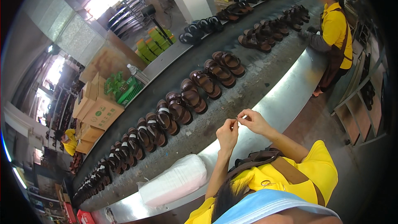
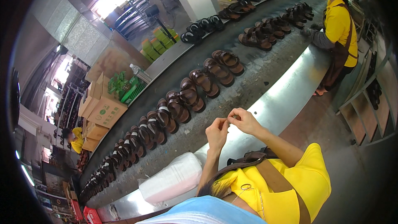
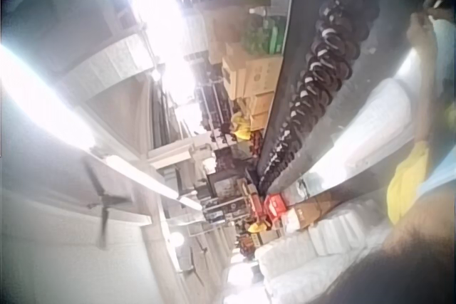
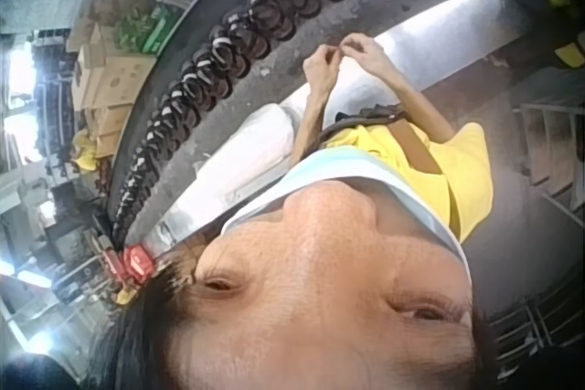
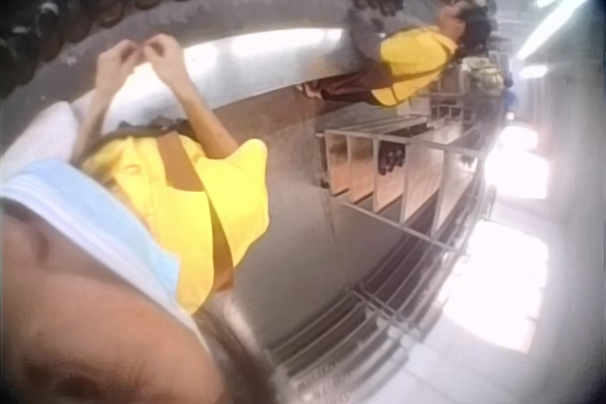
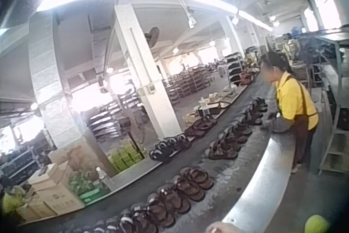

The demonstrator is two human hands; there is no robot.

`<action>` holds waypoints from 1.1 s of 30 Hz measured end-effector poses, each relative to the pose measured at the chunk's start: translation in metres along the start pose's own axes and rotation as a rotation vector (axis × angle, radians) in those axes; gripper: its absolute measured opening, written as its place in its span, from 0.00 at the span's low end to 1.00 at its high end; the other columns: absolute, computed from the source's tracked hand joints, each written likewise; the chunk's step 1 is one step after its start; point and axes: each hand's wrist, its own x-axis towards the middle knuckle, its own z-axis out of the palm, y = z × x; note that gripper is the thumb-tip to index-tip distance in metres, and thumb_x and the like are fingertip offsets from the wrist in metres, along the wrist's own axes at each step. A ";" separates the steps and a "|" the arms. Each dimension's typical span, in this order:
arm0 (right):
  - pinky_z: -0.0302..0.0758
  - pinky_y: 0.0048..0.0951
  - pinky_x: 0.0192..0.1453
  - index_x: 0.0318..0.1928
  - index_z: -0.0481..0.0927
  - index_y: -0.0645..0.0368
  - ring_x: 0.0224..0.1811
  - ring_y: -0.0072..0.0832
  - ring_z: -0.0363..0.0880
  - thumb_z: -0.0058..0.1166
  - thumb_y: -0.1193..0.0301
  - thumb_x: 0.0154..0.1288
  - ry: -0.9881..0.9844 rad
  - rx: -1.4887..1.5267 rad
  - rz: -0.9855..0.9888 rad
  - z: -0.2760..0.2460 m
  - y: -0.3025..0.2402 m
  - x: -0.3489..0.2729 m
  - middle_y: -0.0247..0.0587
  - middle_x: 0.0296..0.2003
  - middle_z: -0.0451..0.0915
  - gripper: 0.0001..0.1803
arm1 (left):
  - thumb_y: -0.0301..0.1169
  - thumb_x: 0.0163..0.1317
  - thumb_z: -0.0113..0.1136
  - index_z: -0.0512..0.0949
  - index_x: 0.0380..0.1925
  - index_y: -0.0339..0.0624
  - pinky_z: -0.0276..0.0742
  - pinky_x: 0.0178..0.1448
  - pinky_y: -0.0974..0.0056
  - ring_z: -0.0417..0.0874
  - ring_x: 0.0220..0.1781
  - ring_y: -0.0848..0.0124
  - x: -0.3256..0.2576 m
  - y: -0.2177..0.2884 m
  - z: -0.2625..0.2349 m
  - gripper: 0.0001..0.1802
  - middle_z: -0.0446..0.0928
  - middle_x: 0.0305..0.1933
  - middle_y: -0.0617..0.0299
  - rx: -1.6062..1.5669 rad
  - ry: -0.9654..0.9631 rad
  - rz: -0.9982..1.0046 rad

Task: The person inserts foam padding into sandals on a conveyor belt by hand, retrieves more foam sheets from a box, and inserts them into the sandals.

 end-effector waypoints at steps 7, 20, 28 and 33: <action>0.69 0.22 0.30 0.32 0.76 0.64 0.25 0.20 0.71 0.55 0.68 0.58 -0.002 -0.011 -0.003 -0.009 0.008 0.004 0.37 0.28 0.75 0.10 | 0.27 0.54 0.55 0.78 0.28 0.40 0.72 0.29 0.60 0.79 0.24 0.59 0.002 0.010 0.010 0.04 0.77 0.23 0.53 0.177 0.011 0.272; 0.72 0.24 0.40 0.35 0.80 0.60 0.36 0.23 0.75 0.55 0.72 0.56 -0.040 -0.078 -0.222 -0.024 -0.007 0.000 0.37 0.37 0.76 0.07 | 0.28 0.53 0.59 0.78 0.26 0.35 0.74 0.27 0.65 0.79 0.19 0.67 0.005 0.008 0.024 0.06 0.76 0.17 0.54 0.160 0.089 0.085; 0.71 0.26 0.42 0.34 0.81 0.59 0.38 0.26 0.75 0.56 0.72 0.56 -0.180 0.034 -0.224 -0.052 -0.015 0.013 0.36 0.39 0.76 0.06 | 0.24 0.56 0.58 0.77 0.28 0.29 0.76 0.25 0.71 0.78 0.21 0.75 0.015 0.022 0.025 0.06 0.78 0.22 0.58 -0.492 -0.092 -0.223; 0.69 0.29 0.50 0.33 0.82 0.59 0.45 0.26 0.73 0.58 0.75 0.54 -0.216 0.146 -0.259 -0.059 -0.025 0.014 0.37 0.43 0.75 0.05 | 0.26 0.59 0.57 0.75 0.32 0.28 0.77 0.26 0.70 0.78 0.23 0.73 0.020 0.024 0.024 0.08 0.78 0.25 0.55 -0.803 -0.195 -0.226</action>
